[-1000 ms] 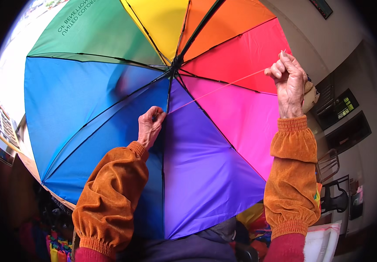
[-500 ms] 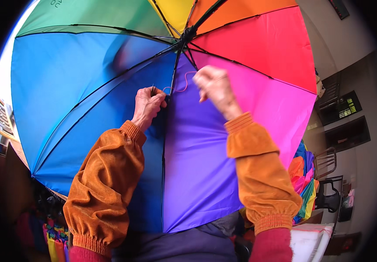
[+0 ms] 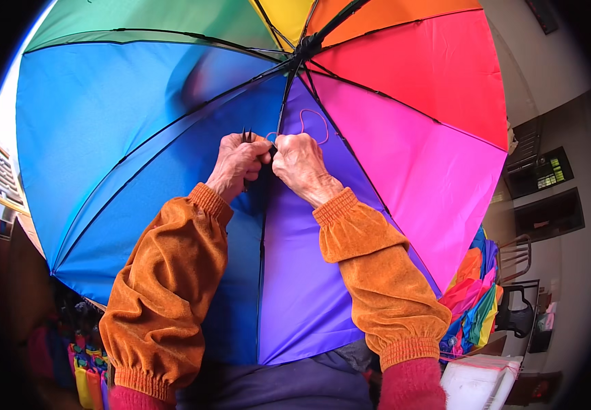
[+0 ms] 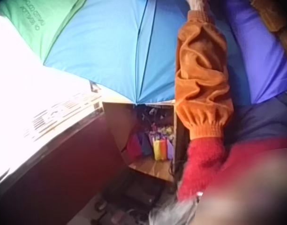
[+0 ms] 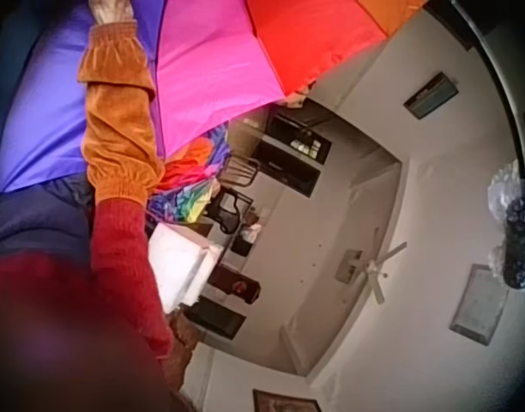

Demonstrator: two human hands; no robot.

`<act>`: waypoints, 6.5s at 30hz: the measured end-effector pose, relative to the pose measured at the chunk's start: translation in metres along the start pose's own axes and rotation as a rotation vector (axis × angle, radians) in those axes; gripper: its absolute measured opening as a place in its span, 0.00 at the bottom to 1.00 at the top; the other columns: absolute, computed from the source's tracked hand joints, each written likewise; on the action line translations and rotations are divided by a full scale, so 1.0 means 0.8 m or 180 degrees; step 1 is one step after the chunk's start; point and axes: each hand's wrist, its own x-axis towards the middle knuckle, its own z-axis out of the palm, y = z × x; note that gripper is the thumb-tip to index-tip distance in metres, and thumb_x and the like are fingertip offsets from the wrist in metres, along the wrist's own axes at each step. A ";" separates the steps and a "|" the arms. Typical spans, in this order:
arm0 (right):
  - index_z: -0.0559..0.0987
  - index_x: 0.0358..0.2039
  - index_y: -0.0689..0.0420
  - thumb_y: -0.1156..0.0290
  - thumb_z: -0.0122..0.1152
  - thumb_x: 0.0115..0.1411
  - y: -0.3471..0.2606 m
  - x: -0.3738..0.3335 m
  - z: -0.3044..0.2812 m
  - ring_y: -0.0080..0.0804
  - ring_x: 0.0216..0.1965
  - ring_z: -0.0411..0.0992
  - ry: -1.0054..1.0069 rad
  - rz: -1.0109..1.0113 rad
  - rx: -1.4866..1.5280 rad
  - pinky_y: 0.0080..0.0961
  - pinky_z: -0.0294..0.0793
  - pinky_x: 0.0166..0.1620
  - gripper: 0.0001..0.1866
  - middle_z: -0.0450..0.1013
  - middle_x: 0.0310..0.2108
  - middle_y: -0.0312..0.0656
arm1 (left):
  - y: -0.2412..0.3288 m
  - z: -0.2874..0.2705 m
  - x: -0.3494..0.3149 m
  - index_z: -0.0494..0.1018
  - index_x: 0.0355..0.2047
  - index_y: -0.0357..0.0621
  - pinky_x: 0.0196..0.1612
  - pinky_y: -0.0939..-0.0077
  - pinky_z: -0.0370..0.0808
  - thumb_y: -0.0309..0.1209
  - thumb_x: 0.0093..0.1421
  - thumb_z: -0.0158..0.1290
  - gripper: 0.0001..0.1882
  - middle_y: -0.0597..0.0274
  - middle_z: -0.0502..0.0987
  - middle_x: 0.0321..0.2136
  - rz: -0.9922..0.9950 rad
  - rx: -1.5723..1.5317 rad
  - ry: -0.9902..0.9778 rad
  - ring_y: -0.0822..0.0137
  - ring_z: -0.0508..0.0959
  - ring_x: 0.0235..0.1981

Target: Repairing and sewing the fabric of a rainbow-colored umbrella.

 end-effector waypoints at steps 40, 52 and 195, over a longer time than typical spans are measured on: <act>0.73 0.30 0.62 0.72 0.50 0.58 -0.195 0.033 -0.211 0.25 0.21 0.67 0.0331 -0.1074 0.4569 0.34 0.74 0.41 0.06 0.66 0.19 0.36 | -0.032 -0.002 0.013 0.69 0.20 0.33 0.23 0.72 0.68 0.25 0.50 0.47 0.07 0.49 0.70 0.13 0.1992 0.1798 0.0210 0.61 0.71 0.15; 0.74 0.29 0.64 0.73 0.51 0.58 -0.254 0.074 -0.185 0.23 0.20 0.67 0.0110 -0.1414 0.4068 0.31 0.76 0.36 0.07 0.66 0.18 0.35 | -0.036 -0.001 -0.010 0.70 0.30 0.37 0.34 0.58 0.69 0.34 0.57 0.43 0.12 0.42 0.73 0.27 0.1830 0.2997 0.0654 0.46 0.74 0.31; 0.69 0.18 0.64 0.81 0.47 0.45 -0.046 -0.141 0.038 0.41 0.20 0.71 -0.0203 -0.0256 0.1535 0.35 0.69 0.24 0.03 0.69 0.16 0.49 | -0.059 -0.004 -0.164 0.68 0.30 0.36 0.12 0.84 0.59 0.25 0.53 0.47 0.05 0.54 0.73 0.17 -0.0691 -0.0294 0.0631 0.77 0.63 0.11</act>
